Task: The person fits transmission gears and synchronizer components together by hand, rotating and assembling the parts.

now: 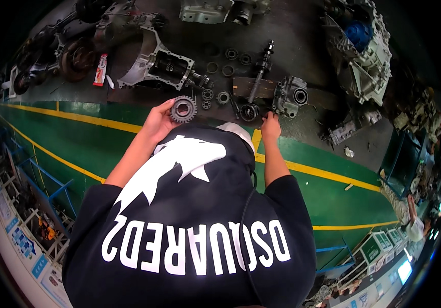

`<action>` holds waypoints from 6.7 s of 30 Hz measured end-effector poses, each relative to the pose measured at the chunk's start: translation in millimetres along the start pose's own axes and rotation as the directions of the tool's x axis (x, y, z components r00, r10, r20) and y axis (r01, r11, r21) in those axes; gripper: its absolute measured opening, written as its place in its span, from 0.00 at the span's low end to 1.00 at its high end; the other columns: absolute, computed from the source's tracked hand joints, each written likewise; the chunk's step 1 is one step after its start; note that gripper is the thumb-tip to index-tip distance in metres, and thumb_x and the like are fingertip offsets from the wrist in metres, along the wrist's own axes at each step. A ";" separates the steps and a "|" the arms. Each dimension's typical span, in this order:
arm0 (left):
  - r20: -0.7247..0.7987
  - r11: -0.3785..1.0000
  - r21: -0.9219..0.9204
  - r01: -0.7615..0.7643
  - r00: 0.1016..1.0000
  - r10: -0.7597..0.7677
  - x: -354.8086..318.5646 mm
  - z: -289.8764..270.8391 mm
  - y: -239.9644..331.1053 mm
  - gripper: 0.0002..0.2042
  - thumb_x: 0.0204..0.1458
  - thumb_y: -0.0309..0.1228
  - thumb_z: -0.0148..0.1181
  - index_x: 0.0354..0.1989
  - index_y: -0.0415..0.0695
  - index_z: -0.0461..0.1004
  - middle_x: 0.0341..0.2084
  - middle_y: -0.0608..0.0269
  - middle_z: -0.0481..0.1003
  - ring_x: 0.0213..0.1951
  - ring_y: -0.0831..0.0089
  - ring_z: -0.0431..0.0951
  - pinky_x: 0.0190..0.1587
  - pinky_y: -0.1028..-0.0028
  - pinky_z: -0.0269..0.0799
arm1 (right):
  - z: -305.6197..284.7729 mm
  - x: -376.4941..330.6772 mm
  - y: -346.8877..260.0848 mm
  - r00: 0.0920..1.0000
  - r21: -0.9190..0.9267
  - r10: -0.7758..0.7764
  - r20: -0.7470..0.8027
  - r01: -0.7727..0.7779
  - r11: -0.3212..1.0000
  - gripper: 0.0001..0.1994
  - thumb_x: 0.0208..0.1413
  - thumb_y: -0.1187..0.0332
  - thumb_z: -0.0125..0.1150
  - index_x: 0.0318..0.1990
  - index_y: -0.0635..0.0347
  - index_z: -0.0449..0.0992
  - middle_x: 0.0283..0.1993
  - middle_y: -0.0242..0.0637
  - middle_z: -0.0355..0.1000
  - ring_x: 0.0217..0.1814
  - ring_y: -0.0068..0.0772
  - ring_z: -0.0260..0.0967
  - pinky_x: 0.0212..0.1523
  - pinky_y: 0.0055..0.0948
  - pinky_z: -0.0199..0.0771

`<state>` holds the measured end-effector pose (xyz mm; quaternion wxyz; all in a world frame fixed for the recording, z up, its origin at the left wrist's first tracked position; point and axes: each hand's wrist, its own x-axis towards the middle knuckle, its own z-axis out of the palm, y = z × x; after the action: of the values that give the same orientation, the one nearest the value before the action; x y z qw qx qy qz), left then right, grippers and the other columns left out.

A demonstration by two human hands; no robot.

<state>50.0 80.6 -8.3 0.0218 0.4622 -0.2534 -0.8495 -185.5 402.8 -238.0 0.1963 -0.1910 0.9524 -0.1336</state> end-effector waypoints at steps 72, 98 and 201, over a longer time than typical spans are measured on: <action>0.349 0.952 0.288 0.107 0.913 -0.208 30.1 29.1 -19.7 0.21 0.72 0.40 0.49 0.67 0.42 0.70 0.53 0.57 0.79 0.52 0.67 0.82 0.58 0.63 0.79 | -147.4 -84.2 -163.4 0.935 0.792 -0.086 -0.345 0.339 0.508 0.23 0.45 0.71 0.81 0.51 0.60 0.80 0.47 0.35 0.80 0.46 0.26 0.77 0.47 0.27 0.78; 0.002 0.966 0.245 0.086 0.996 -0.089 31.1 46.8 -79.0 0.20 0.75 0.36 0.40 0.65 0.37 0.68 0.58 0.52 0.76 0.57 0.61 0.79 0.62 0.60 0.76 | -31.9 -11.2 -23.4 0.974 0.769 -0.170 0.148 -0.005 0.639 0.17 0.61 0.61 0.68 0.51 0.63 0.80 0.45 0.40 0.82 0.48 0.31 0.79 0.49 0.31 0.78; 0.425 0.967 0.252 -0.043 0.902 -0.070 73.9 -45.6 37.4 0.23 0.53 0.25 0.74 0.58 0.33 0.78 0.40 0.62 0.83 0.41 0.79 0.80 0.48 0.78 0.74 | -122.4 -77.7 -321.5 0.871 0.242 -0.452 -0.193 0.488 0.838 0.29 0.38 0.71 0.83 0.53 0.64 0.83 0.46 0.41 0.75 0.46 0.43 0.77 0.45 0.37 0.79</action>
<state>36.7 9.3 -68.9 -0.1004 0.2637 -0.3560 -0.8908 -71.4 170.6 1.6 0.1214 -0.3800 0.8576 -0.3246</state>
